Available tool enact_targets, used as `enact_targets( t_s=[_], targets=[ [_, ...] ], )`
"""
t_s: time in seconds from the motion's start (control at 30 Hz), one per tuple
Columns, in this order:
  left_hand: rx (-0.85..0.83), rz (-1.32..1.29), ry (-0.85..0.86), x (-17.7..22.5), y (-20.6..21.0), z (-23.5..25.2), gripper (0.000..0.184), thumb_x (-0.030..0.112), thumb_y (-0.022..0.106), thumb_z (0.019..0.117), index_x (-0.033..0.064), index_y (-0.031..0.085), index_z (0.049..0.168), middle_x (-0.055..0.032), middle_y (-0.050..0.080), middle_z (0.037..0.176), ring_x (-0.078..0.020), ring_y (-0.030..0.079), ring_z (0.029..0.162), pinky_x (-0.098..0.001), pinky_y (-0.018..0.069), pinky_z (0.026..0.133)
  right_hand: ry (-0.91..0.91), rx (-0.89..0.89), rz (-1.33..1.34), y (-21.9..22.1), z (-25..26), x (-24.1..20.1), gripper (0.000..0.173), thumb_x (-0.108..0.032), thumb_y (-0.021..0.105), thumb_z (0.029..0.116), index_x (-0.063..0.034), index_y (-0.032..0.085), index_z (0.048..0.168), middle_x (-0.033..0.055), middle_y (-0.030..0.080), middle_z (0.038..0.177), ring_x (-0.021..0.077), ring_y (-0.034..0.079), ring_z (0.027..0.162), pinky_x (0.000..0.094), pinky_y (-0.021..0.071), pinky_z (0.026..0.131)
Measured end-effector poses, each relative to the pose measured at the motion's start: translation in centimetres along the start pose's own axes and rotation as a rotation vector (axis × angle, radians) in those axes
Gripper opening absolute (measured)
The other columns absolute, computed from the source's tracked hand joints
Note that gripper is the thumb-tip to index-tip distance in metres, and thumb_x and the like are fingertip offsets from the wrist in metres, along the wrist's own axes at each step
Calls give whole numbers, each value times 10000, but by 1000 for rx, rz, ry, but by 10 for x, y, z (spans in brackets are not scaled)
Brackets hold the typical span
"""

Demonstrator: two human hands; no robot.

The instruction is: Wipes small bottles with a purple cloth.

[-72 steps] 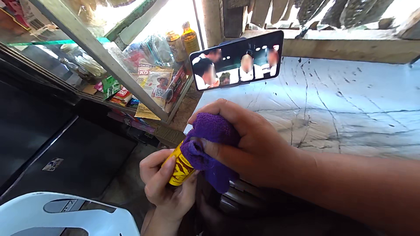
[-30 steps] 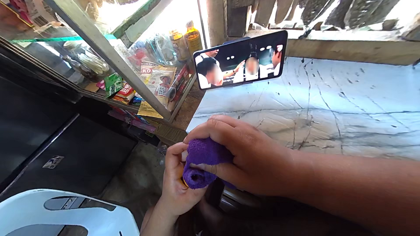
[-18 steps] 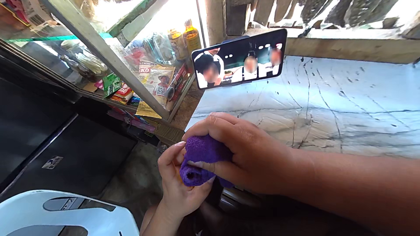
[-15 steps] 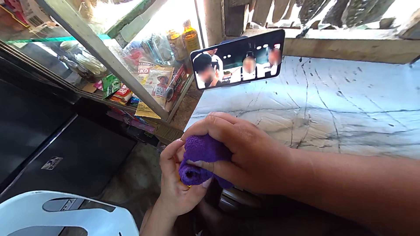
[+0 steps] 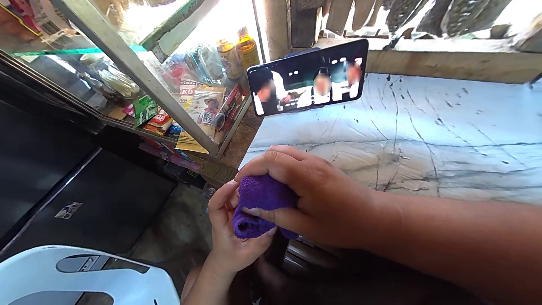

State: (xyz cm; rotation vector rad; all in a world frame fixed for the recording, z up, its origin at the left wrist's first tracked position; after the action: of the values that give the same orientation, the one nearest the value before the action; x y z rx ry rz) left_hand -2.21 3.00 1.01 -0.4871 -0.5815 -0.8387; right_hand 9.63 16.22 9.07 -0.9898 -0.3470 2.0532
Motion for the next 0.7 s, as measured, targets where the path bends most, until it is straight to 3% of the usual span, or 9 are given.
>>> enact_targets(
  t_s=[0.07, 0.17, 0.3, 0.43, 0.6, 0.7],
  targets=[
    [22, 42, 18, 0, 1, 0, 702, 235, 787, 887, 274, 394, 1467, 177, 607, 1293, 34, 594, 1164, -180, 497, 1024, 19, 15, 2, 1, -1, 0, 376, -240, 743, 892, -97, 674, 1233, 4, 650, 1010, 66, 630, 952, 208, 545, 807],
    [57, 51, 17, 2, 2, 1, 669, 236, 790, 882, 270, 420, 1438, 185, 605, 1296, 37, 586, 1180, -178, 491, 1031, 31, 36, -5, 1, -3, -3, 494, -263, 744, 892, -91, 601, 1332, 42, 625, 1150, 90, 612, 1069, 217, 547, 864],
    [78, -64, -64, 6, 6, -9, 504, 283, 686, 971, 290, 465, 1423, 196, 609, 1326, 48, 583, 1197, -176, 486, 1030, 0, 99, -14, 3, -4, -2, 484, -299, 758, 894, -90, 562, 1284, 51, 600, 1179, 102, 601, 1126, 220, 553, 886],
    [136, -264, -163, 6, 13, -16, 427, 392, 563, 1026, 252, 483, 1421, 134, 627, 1305, 5, 595, 1182, -221, 489, 1025, 22, 65, -21, 4, -6, -2, 398, -341, 732, 914, -111, 596, 1208, 37, 604, 1176, 103, 589, 1156, 223, 544, 904],
    [260, -334, -295, 2, 10, -26, 521, 487, 469, 1042, 136, 449, 1426, 84, 631, 1290, -25, 600, 1182, -256, 490, 1027, 18, -71, -99, 7, -6, -5, 369, -365, 728, 893, -170, 682, 1204, 48, 617, 1272, 168, 561, 1247, 304, 519, 986],
    [314, -418, -291, 3, 9, -26, 423, 453, 452, 1055, 185, 588, 1353, 86, 674, 1265, -21, 609, 1189, -254, 483, 1046, 9, -146, -182, 12, -9, -7, 433, -428, 701, 906, -215, 671, 1282, 92, 581, 1381, 234, 523, 1320, 349, 489, 1041]
  ],
)
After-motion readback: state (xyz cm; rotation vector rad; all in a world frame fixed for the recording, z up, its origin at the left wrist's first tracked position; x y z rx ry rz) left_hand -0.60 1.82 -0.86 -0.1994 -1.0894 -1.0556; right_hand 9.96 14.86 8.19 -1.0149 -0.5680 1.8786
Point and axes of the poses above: each hand's wrist, its own z-axis towards the middle knuckle, its own y-axis out of the palm, x = y × z, the point moved 2 cm from there along z, towards the middle knuckle
